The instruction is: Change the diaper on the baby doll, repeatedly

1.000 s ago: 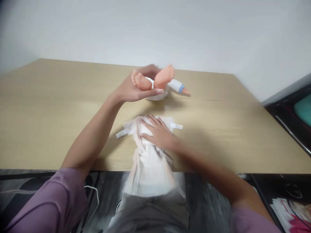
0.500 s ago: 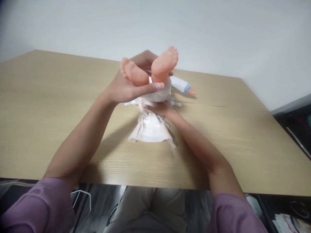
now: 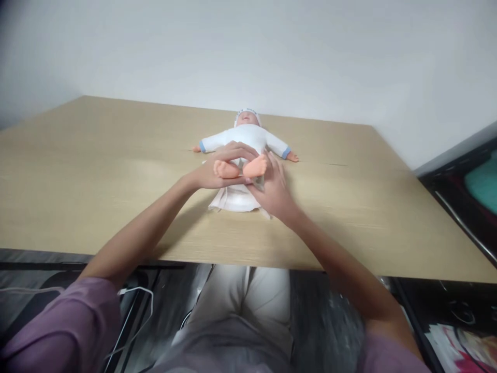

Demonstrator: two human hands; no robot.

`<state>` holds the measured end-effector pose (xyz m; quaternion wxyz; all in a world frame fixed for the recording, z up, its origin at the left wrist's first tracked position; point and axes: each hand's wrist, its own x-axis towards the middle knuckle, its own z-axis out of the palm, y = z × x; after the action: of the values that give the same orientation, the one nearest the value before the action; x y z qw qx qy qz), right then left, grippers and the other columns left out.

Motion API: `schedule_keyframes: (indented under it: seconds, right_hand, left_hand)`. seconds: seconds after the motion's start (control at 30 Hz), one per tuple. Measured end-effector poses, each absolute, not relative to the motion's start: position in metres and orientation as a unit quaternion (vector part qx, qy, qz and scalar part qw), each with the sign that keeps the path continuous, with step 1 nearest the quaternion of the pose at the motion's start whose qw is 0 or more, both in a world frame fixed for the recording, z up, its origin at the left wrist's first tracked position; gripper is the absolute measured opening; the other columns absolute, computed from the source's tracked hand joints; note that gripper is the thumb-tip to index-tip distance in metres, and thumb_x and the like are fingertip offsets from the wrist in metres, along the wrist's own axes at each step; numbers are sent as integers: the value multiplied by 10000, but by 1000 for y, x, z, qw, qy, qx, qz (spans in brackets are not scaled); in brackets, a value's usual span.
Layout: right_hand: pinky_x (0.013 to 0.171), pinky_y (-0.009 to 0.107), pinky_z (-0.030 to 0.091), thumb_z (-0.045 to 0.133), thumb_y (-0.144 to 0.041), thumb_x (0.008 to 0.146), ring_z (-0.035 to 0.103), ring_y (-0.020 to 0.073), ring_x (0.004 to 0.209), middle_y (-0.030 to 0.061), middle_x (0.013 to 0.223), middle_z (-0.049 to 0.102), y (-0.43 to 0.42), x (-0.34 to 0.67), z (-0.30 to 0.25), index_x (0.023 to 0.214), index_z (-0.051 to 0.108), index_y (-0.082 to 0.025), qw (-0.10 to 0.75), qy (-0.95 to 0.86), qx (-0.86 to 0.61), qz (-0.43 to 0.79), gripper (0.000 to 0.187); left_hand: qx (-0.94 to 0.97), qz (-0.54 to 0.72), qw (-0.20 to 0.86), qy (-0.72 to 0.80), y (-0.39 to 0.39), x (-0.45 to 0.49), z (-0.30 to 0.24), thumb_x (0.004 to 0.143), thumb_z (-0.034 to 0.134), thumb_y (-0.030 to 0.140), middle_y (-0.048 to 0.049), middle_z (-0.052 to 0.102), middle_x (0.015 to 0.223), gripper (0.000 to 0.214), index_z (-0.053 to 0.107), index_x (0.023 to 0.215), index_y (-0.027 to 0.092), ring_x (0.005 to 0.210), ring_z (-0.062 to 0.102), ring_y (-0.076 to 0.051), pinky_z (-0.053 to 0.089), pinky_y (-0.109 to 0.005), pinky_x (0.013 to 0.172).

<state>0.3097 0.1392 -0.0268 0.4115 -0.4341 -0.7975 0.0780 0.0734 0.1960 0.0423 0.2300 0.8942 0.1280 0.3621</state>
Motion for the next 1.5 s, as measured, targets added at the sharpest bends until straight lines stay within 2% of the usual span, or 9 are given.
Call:
schedule_keyframes:
  seconds: [0.17, 0.37, 0.53, 0.87, 1.03, 1.2, 1.3, 1.4, 1.5]
  right_hand:
    - [1253, 561, 552, 765, -403, 1020, 665, 346, 1454, 66, 1616, 678, 127, 309, -7, 1678, 543, -365, 439, -805, -381, 116, 696]
    - [1234, 546, 497, 578, -246, 1071, 692, 326, 1448, 41, 1490, 780, 132, 362, -40, 1358, 789, -311, 351, -888, -291, 54, 363]
    - [1160, 517, 542, 489, -157, 1075, 698, 311, 1455, 47, 1464, 795, 137, 377, -62, 1271, 810, -292, 317, -903, -291, 14, 400]
    - [1238, 527, 557, 561, -113, 1111, 678, 286, 1496, 44, 1531, 763, 131, 378, -48, 1390, 776, -315, 257, -919, -297, 41, 406]
    - [1273, 501, 563, 544, -185, 1137, 665, 260, 1511, 22, 1559, 745, 137, 385, -50, 1392, 798, -358, 293, -892, -300, 170, 400]
    - [1308, 542, 526, 455, -326, 1200, 655, 282, 1517, 35, 1540, 754, 130, 380, -41, 1501, 738, -358, 294, -862, -346, 224, 415]
    - [1289, 601, 530, 632, -493, 1138, 629, 356, 1527, 93, 1590, 701, 117, 368, -39, 1634, 623, -353, 272, -869, -373, 177, 516]
    - [1278, 673, 517, 812, -607, 1002, 564, 434, 1565, 158, 1594, 665, 101, 350, -46, 1673, 587, -340, 263, -884, -376, 93, 756]
    - [1262, 679, 523, 811, -532, 1014, 558, 437, 1554, 181, 1547, 678, 93, 335, -56, 1616, 646, -310, 265, -877, -400, 33, 662]
  left_hand:
    - [902, 352, 202, 143, 185, 40, 27, 973, 848, 571, -109, 696, 1508, 555, 725, 1462, 339, 1428, 626, -331, 436, -562, 1293]
    - [920, 315, 141, 182, 183, -18, -21, 1020, 795, 426, -119, 714, 1521, 453, 724, 1446, 286, 1457, 637, -315, 387, -570, 1345]
    - [938, 253, 129, 198, 186, -35, -52, 1029, 755, 389, -99, 596, 1701, 499, 685, 1517, 305, 1630, 458, -364, 395, -614, 1349]
    - [955, 193, 128, 187, 181, -43, -43, 1032, 650, 153, -44, 489, 1800, 621, 593, 1613, 365, 1657, 423, -373, 432, -654, 1323]
    - [949, 197, 162, 188, 184, -45, -43, 1069, 652, 213, -32, 517, 1783, 560, 623, 1600, 392, 1681, 410, -331, 413, -628, 1358]
    - [935, 175, 214, 224, 178, -44, -34, 1175, 385, 266, -16, 520, 1778, 477, 669, 1549, 350, 1686, 395, -305, 344, -617, 1395]
    - [920, 189, 211, 271, 164, -32, -32, 1155, 530, 514, -64, 555, 1733, 449, 651, 1538, 315, 1642, 421, -368, 346, -634, 1380]
    - [909, 215, 168, 316, 149, -14, -39, 971, 772, 724, -132, 565, 1693, 708, 631, 1497, 272, 1606, 424, -436, 386, -655, 1338]
    - [904, 236, 124, 335, 142, -1, -47, 975, 785, 651, -144, 598, 1643, 559, 665, 1360, 264, 1550, 459, -441, 405, -664, 1298]
